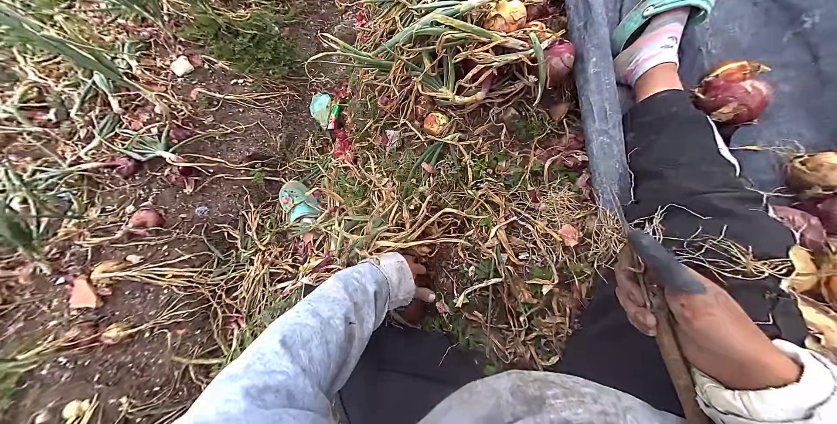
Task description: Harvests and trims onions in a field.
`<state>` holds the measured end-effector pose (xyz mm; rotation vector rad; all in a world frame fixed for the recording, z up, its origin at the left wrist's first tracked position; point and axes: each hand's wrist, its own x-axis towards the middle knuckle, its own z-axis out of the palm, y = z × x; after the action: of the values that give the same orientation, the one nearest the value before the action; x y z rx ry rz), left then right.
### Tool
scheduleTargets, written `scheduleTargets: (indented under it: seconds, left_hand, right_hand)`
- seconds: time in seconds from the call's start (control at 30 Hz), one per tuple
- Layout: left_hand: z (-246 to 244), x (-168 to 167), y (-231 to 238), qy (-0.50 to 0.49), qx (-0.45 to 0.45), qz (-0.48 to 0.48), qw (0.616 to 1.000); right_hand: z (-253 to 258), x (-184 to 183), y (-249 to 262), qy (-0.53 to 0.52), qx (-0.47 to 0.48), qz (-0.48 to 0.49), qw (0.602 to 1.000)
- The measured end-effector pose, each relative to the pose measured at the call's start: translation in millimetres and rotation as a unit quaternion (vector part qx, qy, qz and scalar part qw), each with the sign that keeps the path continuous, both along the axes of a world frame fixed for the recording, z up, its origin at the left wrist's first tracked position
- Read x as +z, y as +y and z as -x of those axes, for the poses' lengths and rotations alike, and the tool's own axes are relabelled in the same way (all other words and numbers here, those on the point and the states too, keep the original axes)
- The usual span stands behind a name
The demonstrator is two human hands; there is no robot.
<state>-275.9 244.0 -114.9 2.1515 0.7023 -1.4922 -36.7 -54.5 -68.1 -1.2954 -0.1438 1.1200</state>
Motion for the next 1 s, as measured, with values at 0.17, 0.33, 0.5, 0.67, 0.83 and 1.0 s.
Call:
scheduleTargets:
  seconds: [0.17,0.33,0.5,0.67,0.83,1.0]
  left_hand:
    - [-6,17,-11,0.082,0.040,-0.096,0.991]
    - [11,9,0,0.067,0.052,-0.082,0.993]
    - [18,24,-1,0.130,0.015,-0.118,0.984]
    - [24,80,7,-0.043,0.215,-0.061,0.974]
    - [23,85,-57,-0.471,0.397,0.135,0.776]
    - [1,92,-87,-0.512,0.339,0.330,0.717]
  right_hand:
    - [1,-2,0,0.006,0.000,-0.005,1.000]
    - [1,-4,1,0.022,0.009,0.020,1.000]
    - [-5,-2,5,-0.014,0.030,0.050,0.998]
    - [-3,5,15,-0.030,0.132,0.100,0.986]
    - [9,20,38,-0.147,0.273,0.111,0.944]
    - [18,36,43,-0.292,0.240,-0.001,0.926]
